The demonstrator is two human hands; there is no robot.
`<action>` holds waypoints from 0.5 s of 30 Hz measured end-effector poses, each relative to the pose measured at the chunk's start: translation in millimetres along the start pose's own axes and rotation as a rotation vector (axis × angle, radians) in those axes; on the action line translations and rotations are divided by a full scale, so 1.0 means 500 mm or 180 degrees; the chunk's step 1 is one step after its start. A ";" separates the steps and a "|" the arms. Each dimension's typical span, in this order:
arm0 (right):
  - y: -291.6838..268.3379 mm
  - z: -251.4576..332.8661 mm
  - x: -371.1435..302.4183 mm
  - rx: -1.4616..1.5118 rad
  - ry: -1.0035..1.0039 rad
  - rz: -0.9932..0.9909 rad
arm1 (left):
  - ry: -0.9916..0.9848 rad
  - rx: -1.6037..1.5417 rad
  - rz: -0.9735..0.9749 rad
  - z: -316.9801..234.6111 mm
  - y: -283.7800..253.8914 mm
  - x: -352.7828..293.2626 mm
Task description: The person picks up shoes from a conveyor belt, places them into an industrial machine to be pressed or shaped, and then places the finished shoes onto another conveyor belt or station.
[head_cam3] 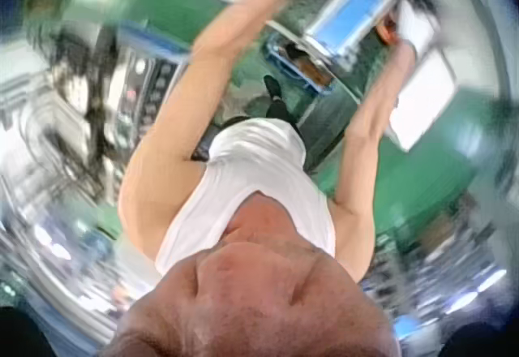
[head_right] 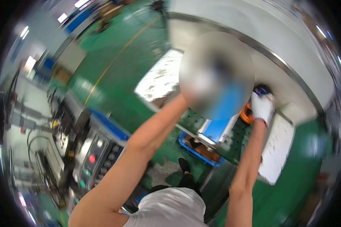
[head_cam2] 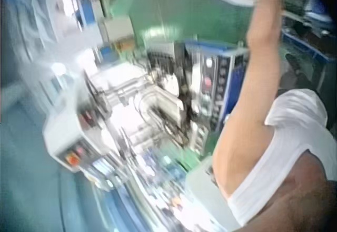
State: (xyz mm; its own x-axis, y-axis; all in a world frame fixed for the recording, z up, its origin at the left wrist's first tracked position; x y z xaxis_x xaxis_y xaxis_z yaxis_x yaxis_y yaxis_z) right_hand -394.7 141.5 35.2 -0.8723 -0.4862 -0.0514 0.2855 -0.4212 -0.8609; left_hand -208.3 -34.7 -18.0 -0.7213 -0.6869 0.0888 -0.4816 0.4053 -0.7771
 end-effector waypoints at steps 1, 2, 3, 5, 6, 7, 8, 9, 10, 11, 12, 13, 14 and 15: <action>0.030 -0.002 0.000 -0.0113 -0.0680 -0.0375 | 0.0131 -0.0044 -0.0298 0.012 -0.013 -0.041; 0.042 -0.024 0.001 -0.0318 -0.1279 -0.0827 | 0.0339 -0.0095 -0.0562 0.003 -0.017 -0.072; 0.056 -0.004 -0.067 0.0182 -0.1495 -0.0946 | 0.0193 -0.1175 0.0052 -0.021 -0.062 -0.151; 0.106 0.075 -0.218 0.1188 -0.2134 -0.0954 | 0.0391 -0.1126 -0.0536 0.089 -0.027 -0.354; 0.156 0.141 -0.332 0.1821 -0.2231 0.0057 | -0.0506 -0.0959 0.0179 0.139 -0.040 -0.474; 0.213 0.171 -0.414 0.2347 -0.2264 0.1159 | -0.0775 -0.1078 0.0029 0.211 -0.033 -0.615; 0.324 0.163 -0.447 0.2306 -0.2113 0.2647 | -0.1910 -0.0713 0.0312 0.256 -0.061 -0.757; 0.446 0.140 -0.490 0.2049 -0.1906 0.4066 | -0.2840 -0.0462 0.0084 0.307 -0.052 -0.929; 0.526 0.124 -0.546 0.1886 -0.1474 0.4676 | -0.3499 -0.0087 0.0123 0.342 -0.056 -1.090; 0.573 0.105 -0.623 0.1656 -0.1004 0.5213 | -0.3977 0.0251 -0.0416 0.360 -0.028 -1.306; 0.591 0.102 -0.695 0.1295 -0.1564 0.5291 | -0.4174 0.0649 -0.0976 0.312 -0.037 -1.502; 0.613 0.113 -0.749 0.0952 -0.2163 0.5313 | -0.5629 0.0499 -0.1522 0.258 -0.055 -1.648; 0.631 0.121 -0.799 0.0762 -0.2126 0.5642 | -0.6077 0.0877 -0.2213 0.176 0.003 -1.822; 0.644 0.129 -0.844 0.0438 -0.2309 0.5772 | -0.6440 0.1260 -0.3000 0.073 0.064 -1.988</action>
State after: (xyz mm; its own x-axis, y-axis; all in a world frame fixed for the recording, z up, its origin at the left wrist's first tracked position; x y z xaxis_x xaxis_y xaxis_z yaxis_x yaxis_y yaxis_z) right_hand 91.1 161.6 -187.9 0.7297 -0.4972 -0.4693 0.5638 0.8259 0.0016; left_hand 511.4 639.2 -153.8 0.9848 -0.1684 0.0416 0.0033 -0.2217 -0.9751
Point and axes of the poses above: each hand's wrist, its own x-axis towards the middle knuckle, its own y-axis out of the palm, z = x × y, the point moved 2 cm from there along x, towards the middle knuckle, and after that the axes turned 9 degrees about z, right-handed, at the moved point
